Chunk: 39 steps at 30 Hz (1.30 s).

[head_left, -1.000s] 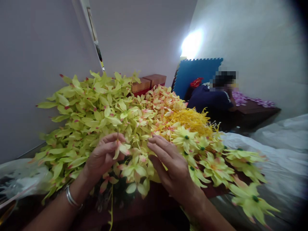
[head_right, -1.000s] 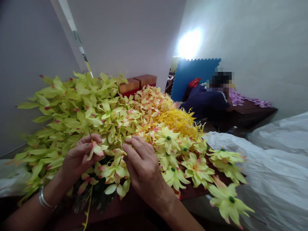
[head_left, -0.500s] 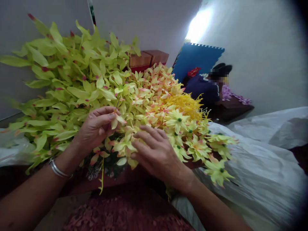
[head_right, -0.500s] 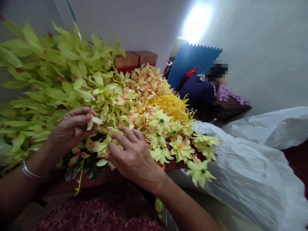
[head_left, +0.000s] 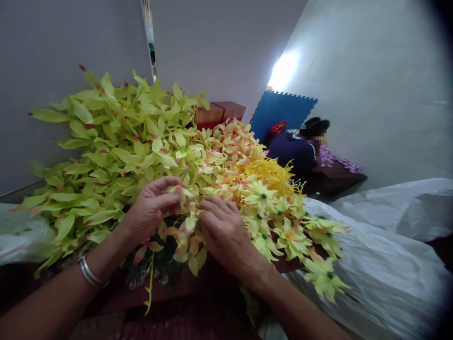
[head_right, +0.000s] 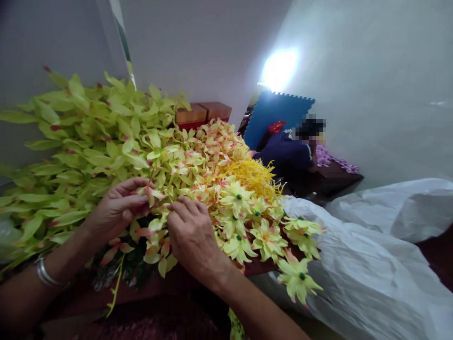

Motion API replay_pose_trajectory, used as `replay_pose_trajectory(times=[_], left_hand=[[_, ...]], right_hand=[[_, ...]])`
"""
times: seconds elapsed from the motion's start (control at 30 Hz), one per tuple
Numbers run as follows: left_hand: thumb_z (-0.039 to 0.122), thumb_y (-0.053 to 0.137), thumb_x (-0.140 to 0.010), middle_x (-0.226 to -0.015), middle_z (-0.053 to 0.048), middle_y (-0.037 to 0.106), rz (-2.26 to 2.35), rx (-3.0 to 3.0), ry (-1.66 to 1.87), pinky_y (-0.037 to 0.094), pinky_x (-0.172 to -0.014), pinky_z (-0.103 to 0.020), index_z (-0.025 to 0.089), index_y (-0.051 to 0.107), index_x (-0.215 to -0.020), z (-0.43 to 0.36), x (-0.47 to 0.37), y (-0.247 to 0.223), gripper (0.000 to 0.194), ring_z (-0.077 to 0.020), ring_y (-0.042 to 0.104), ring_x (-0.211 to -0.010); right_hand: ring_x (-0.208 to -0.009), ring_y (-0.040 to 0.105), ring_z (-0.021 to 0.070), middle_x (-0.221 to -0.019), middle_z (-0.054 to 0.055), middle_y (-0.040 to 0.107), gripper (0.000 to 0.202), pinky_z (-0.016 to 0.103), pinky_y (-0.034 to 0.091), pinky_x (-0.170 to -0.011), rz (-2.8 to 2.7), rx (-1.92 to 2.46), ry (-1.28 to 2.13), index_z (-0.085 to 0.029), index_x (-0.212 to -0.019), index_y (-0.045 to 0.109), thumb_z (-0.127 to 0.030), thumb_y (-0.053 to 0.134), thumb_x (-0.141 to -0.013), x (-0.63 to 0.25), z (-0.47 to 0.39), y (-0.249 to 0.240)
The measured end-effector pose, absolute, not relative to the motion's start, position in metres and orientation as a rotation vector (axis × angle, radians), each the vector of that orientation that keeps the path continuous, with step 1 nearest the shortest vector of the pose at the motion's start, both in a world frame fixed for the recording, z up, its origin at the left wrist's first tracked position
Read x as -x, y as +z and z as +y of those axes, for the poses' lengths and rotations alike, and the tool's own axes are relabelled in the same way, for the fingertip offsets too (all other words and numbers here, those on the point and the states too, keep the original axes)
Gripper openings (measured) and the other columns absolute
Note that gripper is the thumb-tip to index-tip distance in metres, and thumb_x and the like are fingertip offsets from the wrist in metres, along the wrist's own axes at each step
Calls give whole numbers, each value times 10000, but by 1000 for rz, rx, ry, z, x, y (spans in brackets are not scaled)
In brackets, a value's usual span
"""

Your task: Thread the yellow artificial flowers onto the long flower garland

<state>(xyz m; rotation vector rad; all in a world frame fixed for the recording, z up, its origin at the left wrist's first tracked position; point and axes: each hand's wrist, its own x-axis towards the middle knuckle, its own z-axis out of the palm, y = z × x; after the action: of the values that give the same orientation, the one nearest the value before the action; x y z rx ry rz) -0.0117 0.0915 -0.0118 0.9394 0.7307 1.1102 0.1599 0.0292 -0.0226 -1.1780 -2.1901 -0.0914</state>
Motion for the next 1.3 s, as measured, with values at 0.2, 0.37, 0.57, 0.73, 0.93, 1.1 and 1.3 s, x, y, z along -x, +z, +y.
replay_pose_trajectory(times=[0.2, 0.37, 0.57, 0.73, 0.93, 1.1, 1.3], left_hand=[[119, 729, -609, -623, 7, 653, 776, -945, 1114, 437, -461, -187, 165, 645, -849, 92, 10, -11, 258, -97, 560, -489], [146, 736, -621, -647, 1, 661, 818, -994, 1057, 438, -485, -196, 183, 642, -886, 91, 12, -13, 283, -115, 585, -524], [193, 738, -645, -596, 5, 656, 847, -1094, 1001, 410, -494, -186, 187, 643, -880, 90, 13, -17, 253, -93, 532, -490], [190, 728, -656, -566, 18, 647, 887, -1113, 947, 405, -498, -181, 189, 654, -871, 86, 11, -15, 228, -91, 516, -487], [149, 735, -635, -628, 7, 671, 843, -1109, 976, 423, -498, -190, 191, 697, -876, 83, 8, -10, 248, -91, 516, -488], [159, 735, -641, -594, 11, 655, 796, -1133, 947, 420, -491, -178, 187, 709, -838, 81, 6, -6, 201, -87, 520, -484], [152, 724, -646, -598, 16, 677, 796, -1090, 894, 463, -516, -213, 213, 683, -826, 77, 7, -6, 195, -130, 600, -523]], right_hand=[[-752, 603, 148, -783, 25, 651, 90, 268, 442, -703, -1676, 1142, 361, -179, -786, 587, -157, 509, -825, -173, 39, 4], [-570, 575, 119, -610, -30, 592, 109, 252, 439, -612, -1240, 1012, 939, -188, -700, 578, -265, 588, -777, -181, 54, 8], [-575, 623, 132, -622, -25, 628, 146, 277, 471, -638, -1004, 739, 1199, -191, -764, 600, -322, 660, -737, -176, 58, 9], [-548, 605, 109, -578, -41, 601, 142, 252, 485, -610, -1026, 773, 1195, -183, -719, 599, -310, 662, -722, -169, 58, 11], [-499, 583, 98, -555, -53, 567, 132, 234, 494, -549, -1064, 839, 1246, -183, -702, 604, -300, 667, -695, -167, 56, 11], [-535, 616, 120, -552, -46, 577, 144, 257, 523, -580, -1051, 866, 1263, -178, -697, 597, -308, 659, -700, -166, 54, 10], [-525, 591, 107, -560, -50, 564, 107, 252, 506, -574, -1079, 919, 1241, -170, -709, 598, -271, 632, -713, -165, 51, 6]])
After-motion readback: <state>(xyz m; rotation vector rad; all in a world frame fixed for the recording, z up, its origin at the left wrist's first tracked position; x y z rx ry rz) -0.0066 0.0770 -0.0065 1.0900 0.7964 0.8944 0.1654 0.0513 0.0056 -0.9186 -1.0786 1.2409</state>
